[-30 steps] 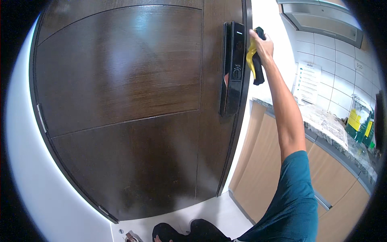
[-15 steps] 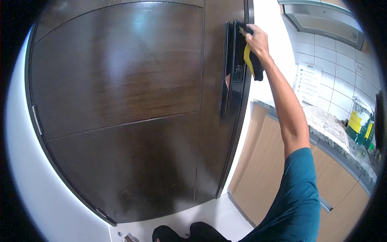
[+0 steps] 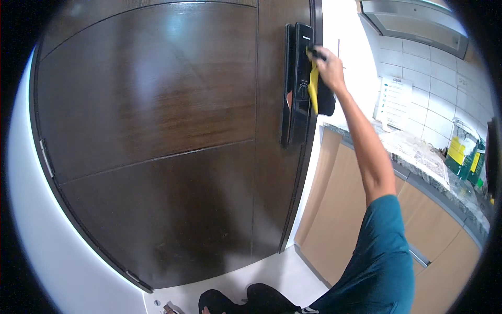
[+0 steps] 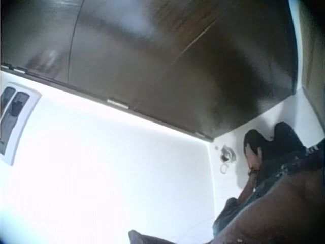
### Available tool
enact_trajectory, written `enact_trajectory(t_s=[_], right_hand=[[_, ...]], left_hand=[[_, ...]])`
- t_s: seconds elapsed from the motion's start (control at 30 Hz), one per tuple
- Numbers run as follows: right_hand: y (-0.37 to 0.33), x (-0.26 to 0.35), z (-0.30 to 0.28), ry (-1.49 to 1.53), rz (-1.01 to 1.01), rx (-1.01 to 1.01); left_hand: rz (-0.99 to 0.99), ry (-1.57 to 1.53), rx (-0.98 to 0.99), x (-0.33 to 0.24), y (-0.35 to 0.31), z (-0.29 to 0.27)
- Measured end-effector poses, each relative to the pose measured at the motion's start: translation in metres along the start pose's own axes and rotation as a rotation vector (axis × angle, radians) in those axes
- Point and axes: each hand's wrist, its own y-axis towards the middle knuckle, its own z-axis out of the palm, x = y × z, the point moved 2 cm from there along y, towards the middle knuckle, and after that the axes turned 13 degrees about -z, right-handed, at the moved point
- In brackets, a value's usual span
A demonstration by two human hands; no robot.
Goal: The person wipes a door with a yellow cloth, applies paint to small areas using a brush, and mixes paint by pouring liquid from a can into another container and stirring it.
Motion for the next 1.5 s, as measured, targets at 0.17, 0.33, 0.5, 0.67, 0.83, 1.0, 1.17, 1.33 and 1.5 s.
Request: enact_trajectory(t_s=[0.17,0.33,0.5,0.67,0.83,1.0,1.17,1.33,1.5], right_hand=[[-0.087,0.030,-0.003,0.181,0.196,0.102],[-0.041,0.031,-0.001,0.123,0.008,-0.004],[-0.014,0.073,0.004,0.024,-0.305,0.338],[0.023,0.092,0.008,-0.340,-0.310,0.474],[0.027,0.108,0.013,-0.502,-0.246,0.798],[0.032,0.120,0.014,-0.568,-0.219,0.885],[0.039,0.118,0.011,-0.599,-0.282,0.655],[0.024,0.107,0.025,-0.527,-0.280,0.829],[-0.055,0.120,0.035,-0.454,-0.184,0.789]], left_hand=[[0.003,0.009,0.019,-0.003,-0.004,-0.003],[0.023,0.002,0.020,-0.006,0.000,-0.003],[0.027,0.041,-0.025,0.000,-0.001,0.005],[0.128,-0.012,-0.102,-0.003,-0.010,0.000],[0.003,0.035,-0.101,-0.008,-0.009,-0.015],[-0.036,-0.019,-0.017,-0.003,-0.002,-0.020],[0.001,-0.018,-0.066,0.002,0.004,-0.021],[-0.035,-0.007,-0.037,0.014,0.009,-0.017],[0.059,-0.030,-0.094,0.036,0.023,0.003]])
